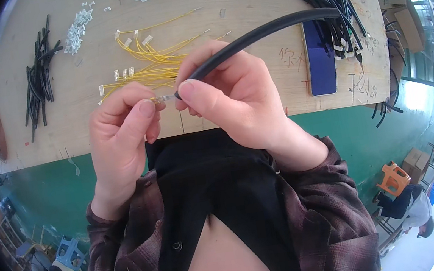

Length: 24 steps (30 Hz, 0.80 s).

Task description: The person assembles wire harnesses by inserting wires through black sleeves and attaching white plastic connector housings to the wire terminals by hand.

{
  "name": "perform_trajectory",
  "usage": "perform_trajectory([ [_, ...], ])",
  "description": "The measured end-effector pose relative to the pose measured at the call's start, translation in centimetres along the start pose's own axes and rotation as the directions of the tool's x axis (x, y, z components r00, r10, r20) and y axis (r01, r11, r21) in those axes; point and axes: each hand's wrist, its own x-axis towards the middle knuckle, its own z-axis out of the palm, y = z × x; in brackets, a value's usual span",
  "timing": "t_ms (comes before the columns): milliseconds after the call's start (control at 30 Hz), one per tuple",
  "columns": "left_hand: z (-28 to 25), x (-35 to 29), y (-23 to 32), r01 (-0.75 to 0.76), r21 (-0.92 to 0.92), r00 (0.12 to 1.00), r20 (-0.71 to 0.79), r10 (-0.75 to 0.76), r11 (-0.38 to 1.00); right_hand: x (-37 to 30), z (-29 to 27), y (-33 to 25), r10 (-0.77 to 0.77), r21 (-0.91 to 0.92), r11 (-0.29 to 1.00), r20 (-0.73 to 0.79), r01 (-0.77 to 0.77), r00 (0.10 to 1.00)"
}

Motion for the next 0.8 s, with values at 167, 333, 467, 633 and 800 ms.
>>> perform_trajectory([
  [167,-0.1,0.0,-0.3,-0.052,0.049,0.999,-0.012,0.053,0.997,0.0,0.9,0.2,-0.071,-0.060,0.996,-0.039,0.068,0.997],
  [333,0.4,0.0,-1.1,-0.214,0.286,0.973,-0.016,0.228,0.934,-0.4,1.0,1.2,-0.087,-0.039,0.996,-0.089,0.084,0.992],
  [467,0.6,0.0,-1.5,-0.202,0.419,0.978,0.031,0.208,0.885,-1.2,-0.1,1.2,0.013,-0.085,0.996,-0.013,-0.014,1.000],
  [633,0.9,0.1,-2.2,-0.165,0.419,0.986,0.033,0.166,0.893,-1.6,-0.6,2.3,-0.131,-0.068,0.989,-0.023,0.129,0.991],
  [800,0.8,0.0,-1.3,0.082,0.233,0.996,0.013,-0.088,0.969,-0.9,-0.3,2.5,-0.086,-0.094,0.992,-0.024,0.084,0.996],
])
